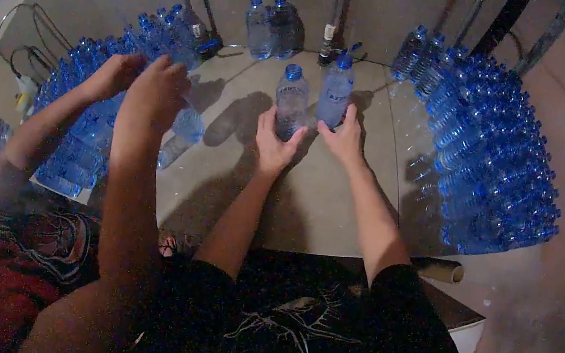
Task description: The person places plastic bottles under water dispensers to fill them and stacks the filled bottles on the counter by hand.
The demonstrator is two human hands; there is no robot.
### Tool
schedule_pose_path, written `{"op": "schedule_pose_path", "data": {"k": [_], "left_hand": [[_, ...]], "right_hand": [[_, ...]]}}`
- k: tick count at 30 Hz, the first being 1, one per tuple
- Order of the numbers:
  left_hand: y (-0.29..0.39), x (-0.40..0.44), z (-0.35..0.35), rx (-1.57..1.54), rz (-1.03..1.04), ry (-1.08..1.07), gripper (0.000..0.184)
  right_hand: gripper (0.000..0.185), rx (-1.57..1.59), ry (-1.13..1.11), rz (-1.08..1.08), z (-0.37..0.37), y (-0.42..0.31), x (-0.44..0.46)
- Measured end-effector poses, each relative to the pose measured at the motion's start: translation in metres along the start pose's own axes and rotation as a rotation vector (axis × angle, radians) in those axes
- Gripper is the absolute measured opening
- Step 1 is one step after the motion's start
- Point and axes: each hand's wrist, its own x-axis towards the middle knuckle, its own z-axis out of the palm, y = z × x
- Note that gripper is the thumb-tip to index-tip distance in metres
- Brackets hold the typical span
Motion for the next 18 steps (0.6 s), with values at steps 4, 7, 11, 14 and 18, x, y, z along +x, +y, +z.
{"op": "schedule_pose_path", "data": {"k": [4,7,11,14,18], "left_hand": [[0.017,0.003,-0.009,0.027,-0.084,-0.041,0.075],[0.023,0.003,-0.012,0.077,-0.152,-0.076,0.074],[0.031,0.003,-0.015,0.159,-0.203,-0.086,0.072],[0.020,0.002,-0.012,0.090,-0.193,-0.094,0.072],[0.027,0.005,-0.015,0.120,-0.195,-0.099,0.073]], "right_hand": [[0.087,0.030,-0.012,0.003,-0.006,-0.009,0.000],[0.086,-0.020,-0.003,-0.027,-0.007,-0.008,0.000],[0.083,-0.029,0.012,-0.013,-0.008,-0.013,-0.003],[0.080,-0.027,0.018,-0.007,-0.005,-0.010,-0.002],[0.082,-0.010,0.019,-0.008,-0.001,-0.006,0.000]]}}
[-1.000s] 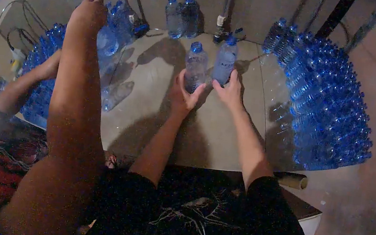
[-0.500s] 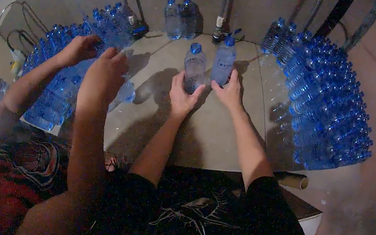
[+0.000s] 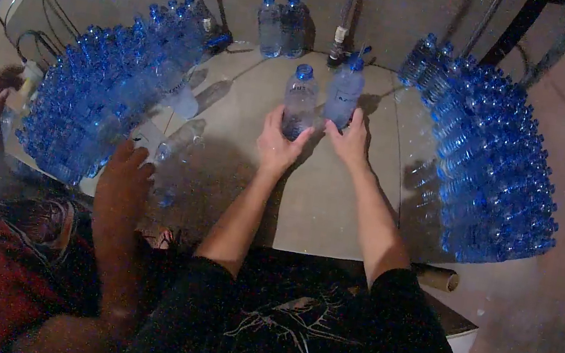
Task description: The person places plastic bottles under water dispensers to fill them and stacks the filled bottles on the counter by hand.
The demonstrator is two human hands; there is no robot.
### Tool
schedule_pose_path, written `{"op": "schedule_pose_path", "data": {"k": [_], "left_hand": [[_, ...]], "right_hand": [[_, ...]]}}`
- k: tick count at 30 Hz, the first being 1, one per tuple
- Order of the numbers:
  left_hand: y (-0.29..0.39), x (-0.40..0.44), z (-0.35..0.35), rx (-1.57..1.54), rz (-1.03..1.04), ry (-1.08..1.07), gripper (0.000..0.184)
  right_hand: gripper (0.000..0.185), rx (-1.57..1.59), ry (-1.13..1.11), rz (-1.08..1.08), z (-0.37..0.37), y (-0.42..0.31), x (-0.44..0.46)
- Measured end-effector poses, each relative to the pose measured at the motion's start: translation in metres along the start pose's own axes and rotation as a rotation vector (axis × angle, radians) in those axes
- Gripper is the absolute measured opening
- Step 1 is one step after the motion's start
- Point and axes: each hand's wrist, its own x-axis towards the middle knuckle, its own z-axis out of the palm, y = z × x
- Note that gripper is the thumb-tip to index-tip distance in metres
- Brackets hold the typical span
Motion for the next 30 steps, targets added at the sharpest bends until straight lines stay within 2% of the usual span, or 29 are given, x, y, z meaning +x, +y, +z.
{"op": "schedule_pose_path", "data": {"k": [2,8,11,14,17,20,23,26,30], "left_hand": [[0.001,0.000,-0.001,-0.021,0.006,-0.001,0.073],[0.007,0.000,-0.003,-0.032,0.003,-0.004,0.076],[0.000,0.000,0.001,-0.118,-0.008,-0.015,0.079],[0.004,0.001,-0.003,-0.090,-0.010,-0.031,0.080],[0.007,0.000,-0.006,-0.023,-0.026,-0.025,0.079],[0.000,-0.002,-0.004,0.001,-0.002,-0.030,0.079],[0.006,-0.001,-0.010,-0.029,-0.014,-0.056,0.080],[0.011,-0.001,-0.014,-0.031,-0.053,-0.053,0.083],[0.002,0.001,-0.008,-0.086,-0.041,-0.010,0.083]], "right_hand": [[0.090,0.011,-0.092,0.066,-0.007,-0.008,0.003],[0.091,-0.041,-0.003,-0.031,0.002,0.005,0.000],[0.093,0.005,-0.047,0.003,-0.002,0.003,0.001],[0.096,0.082,-0.012,-0.050,-0.001,0.004,0.001],[0.098,0.159,-0.042,-0.014,0.003,0.010,0.003],[0.102,0.225,0.049,-0.061,0.022,0.036,0.002],[0.105,0.349,-0.056,0.039,0.003,0.012,0.001],[0.106,0.216,-0.007,-0.002,0.009,0.019,0.000],[0.106,0.088,-0.013,0.019,-0.003,-0.005,0.004]]}}
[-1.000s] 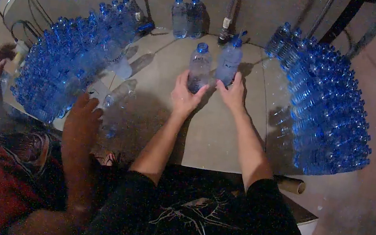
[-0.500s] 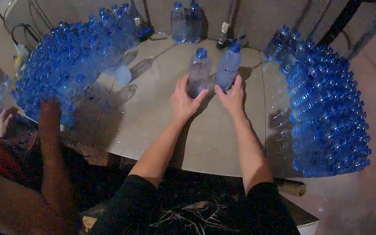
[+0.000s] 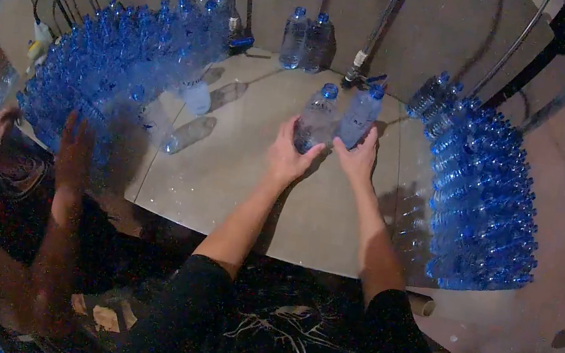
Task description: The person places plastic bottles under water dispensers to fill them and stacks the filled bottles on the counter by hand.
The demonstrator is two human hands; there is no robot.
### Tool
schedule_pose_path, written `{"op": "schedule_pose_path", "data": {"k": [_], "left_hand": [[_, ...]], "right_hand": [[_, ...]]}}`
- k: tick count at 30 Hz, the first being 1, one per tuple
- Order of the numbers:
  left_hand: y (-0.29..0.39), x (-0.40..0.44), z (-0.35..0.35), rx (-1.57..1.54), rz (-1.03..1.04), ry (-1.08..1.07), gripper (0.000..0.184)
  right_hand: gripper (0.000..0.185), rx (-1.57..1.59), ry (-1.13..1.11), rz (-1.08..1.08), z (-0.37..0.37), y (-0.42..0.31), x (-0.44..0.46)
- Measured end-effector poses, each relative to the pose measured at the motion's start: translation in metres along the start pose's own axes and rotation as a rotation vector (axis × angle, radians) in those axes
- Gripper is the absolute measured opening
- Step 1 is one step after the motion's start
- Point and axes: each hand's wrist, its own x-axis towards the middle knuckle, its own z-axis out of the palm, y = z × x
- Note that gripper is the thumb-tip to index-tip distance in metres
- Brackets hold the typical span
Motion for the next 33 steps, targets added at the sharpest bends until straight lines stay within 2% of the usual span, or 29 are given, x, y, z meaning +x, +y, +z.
{"op": "schedule_pose_path", "data": {"k": [2,8,11,14,17,20,23,26,29,32,33], "left_hand": [[0.000,0.001,0.000,-0.015,-0.016,-0.004,0.083],[0.003,0.000,-0.002,-0.044,-0.040,-0.022,0.080],[0.004,-0.002,-0.001,-0.058,-0.073,-0.018,0.075],[-0.010,0.000,0.007,-0.039,0.055,-0.014,0.077],[-0.018,-0.001,0.016,-0.034,0.124,0.054,0.073],[-0.012,-0.001,0.017,-0.117,0.021,0.048,0.073],[-0.005,0.012,0.021,-0.115,-0.094,-0.191,0.072],[0.015,0.027,0.038,0.049,-0.036,-0.329,0.072],[0.020,0.032,0.060,0.007,-0.048,-0.326,0.070],[0.009,0.032,0.072,-0.191,-0.108,-0.340,0.068],[0.013,0.033,0.070,-0.190,-0.099,-0.337,0.068]], "right_hand": [[0.105,-0.033,-0.008,-0.035,-0.005,-0.010,0.005],[0.099,-0.063,-0.046,0.059,-0.008,-0.024,0.006],[0.090,0.078,-0.012,0.087,-0.004,-0.015,0.002],[0.083,-0.072,0.118,-0.049,-0.001,0.000,-0.010],[0.083,-0.003,0.032,-0.002,-0.001,-0.002,-0.001],[0.077,-0.126,-0.016,0.077,-0.001,-0.003,0.004],[0.078,-0.125,0.084,-0.043,-0.022,-0.022,-0.021],[0.081,-0.015,0.075,0.042,-0.037,-0.006,-0.044],[0.084,0.100,0.096,0.200,-0.052,0.001,-0.054],[0.082,-0.307,0.289,-0.029,-0.069,0.020,-0.039],[0.082,-0.438,0.306,-0.012,-0.080,0.020,-0.031]]}}
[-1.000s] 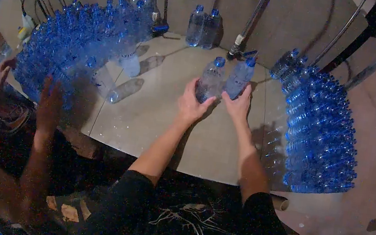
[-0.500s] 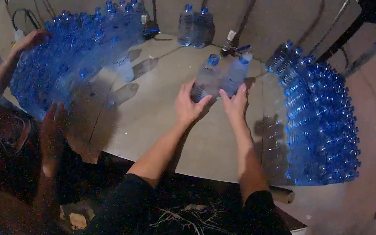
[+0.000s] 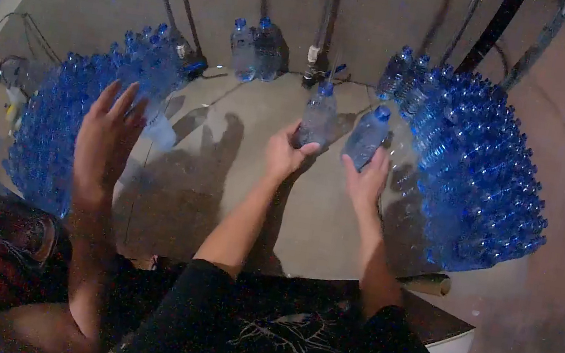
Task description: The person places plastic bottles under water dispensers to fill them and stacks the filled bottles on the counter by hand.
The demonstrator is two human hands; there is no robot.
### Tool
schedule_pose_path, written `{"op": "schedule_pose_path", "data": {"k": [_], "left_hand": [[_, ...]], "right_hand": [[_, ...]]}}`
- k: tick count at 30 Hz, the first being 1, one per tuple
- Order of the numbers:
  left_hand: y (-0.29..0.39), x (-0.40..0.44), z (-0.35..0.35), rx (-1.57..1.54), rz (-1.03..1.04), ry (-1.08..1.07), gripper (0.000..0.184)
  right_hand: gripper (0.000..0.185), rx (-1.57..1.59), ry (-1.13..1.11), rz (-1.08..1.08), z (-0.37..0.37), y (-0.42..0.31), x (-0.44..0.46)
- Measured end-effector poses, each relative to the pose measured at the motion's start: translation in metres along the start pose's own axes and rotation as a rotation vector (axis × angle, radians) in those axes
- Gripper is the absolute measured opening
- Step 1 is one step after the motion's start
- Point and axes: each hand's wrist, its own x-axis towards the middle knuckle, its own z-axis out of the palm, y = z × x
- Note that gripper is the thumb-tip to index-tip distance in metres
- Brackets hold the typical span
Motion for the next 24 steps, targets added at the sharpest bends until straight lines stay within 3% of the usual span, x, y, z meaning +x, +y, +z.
{"op": "schedule_pose_path", "data": {"k": [3,6,9,13,14,17,18,20,22,24], "left_hand": [[0.003,0.000,0.000,-0.008,0.028,0.006,0.068],[-0.025,0.009,0.012,-0.020,0.056,0.000,0.074],[-0.008,0.001,0.002,0.013,0.085,-0.013,0.083],[0.004,-0.025,-0.007,0.028,0.037,-0.012,0.091],[0.000,-0.032,-0.015,0.026,-0.010,-0.011,0.092],[0.010,-0.075,-0.049,0.040,-0.045,-0.034,0.084],[0.008,-0.091,-0.060,0.033,-0.046,-0.005,0.082],[0.000,-0.121,-0.090,0.005,-0.035,0.061,0.076],[-0.017,-0.150,-0.115,-0.054,-0.017,0.154,0.069],[-0.028,-0.166,-0.138,-0.035,-0.055,0.211,0.061]], "right_hand": [[0.085,0.150,0.003,0.101,0.018,0.037,0.042],[0.088,-0.001,0.103,0.053,0.035,0.062,0.089],[0.090,-0.037,0.038,0.245,0.048,0.066,0.130],[0.091,-0.027,0.156,0.168,0.090,0.107,0.163],[0.091,0.109,0.149,0.166,0.098,0.115,0.168],[0.088,0.275,0.115,0.195,0.102,0.120,0.174],[0.084,0.046,0.118,0.178,0.095,0.115,0.171],[0.071,0.000,0.318,0.065,0.116,0.152,0.168],[0.063,0.599,0.337,0.072,0.069,0.092,0.141],[0.061,0.752,0.401,0.082,0.026,-0.011,0.115]]}}
